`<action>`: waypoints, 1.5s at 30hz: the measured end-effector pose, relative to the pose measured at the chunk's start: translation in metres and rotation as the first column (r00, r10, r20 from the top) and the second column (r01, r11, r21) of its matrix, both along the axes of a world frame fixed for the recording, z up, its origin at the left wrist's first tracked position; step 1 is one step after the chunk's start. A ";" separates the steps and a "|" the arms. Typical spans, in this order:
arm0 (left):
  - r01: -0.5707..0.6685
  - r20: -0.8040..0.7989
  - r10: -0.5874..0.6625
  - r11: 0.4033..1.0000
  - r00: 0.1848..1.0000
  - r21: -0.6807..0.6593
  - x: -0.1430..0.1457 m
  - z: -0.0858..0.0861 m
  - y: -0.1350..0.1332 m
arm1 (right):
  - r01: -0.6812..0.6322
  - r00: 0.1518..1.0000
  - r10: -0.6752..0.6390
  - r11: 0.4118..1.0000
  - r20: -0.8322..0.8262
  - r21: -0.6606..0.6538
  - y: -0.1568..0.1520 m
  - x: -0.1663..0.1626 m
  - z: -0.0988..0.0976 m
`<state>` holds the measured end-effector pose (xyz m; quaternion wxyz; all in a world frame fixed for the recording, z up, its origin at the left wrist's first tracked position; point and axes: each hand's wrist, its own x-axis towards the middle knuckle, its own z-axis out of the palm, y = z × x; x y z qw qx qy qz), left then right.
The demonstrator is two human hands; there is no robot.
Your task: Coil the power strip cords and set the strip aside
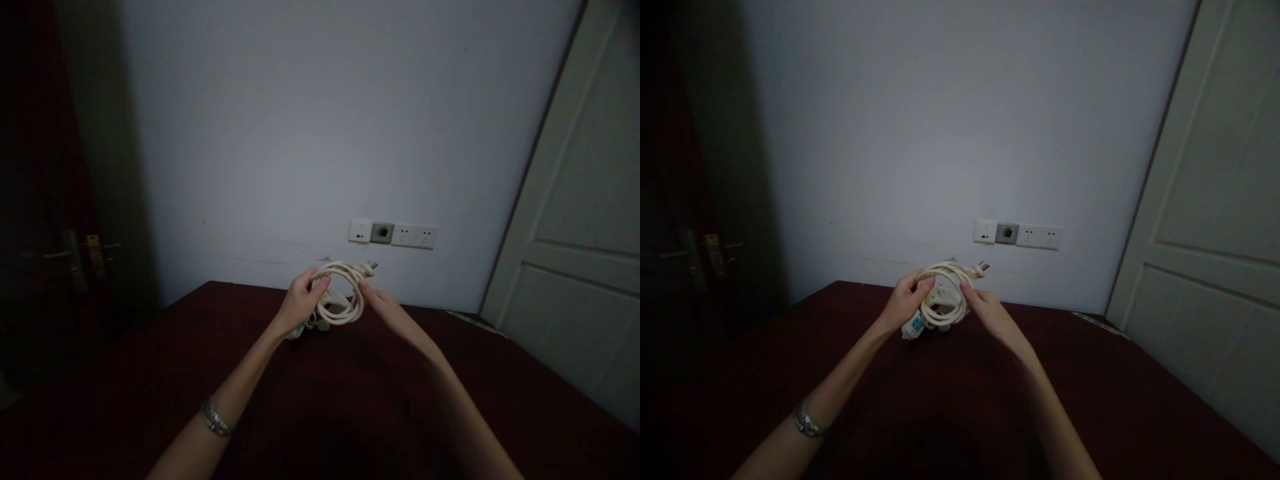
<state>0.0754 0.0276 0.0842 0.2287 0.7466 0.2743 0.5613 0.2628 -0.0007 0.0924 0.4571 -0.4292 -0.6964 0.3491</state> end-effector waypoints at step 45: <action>0.007 -0.191 -0.011 1.000 0.981 -0.023 0.003 0.005 -0.012 | -0.164 0.958 0.150 0.986 -0.244 -0.035 -0.021 0.010 0.012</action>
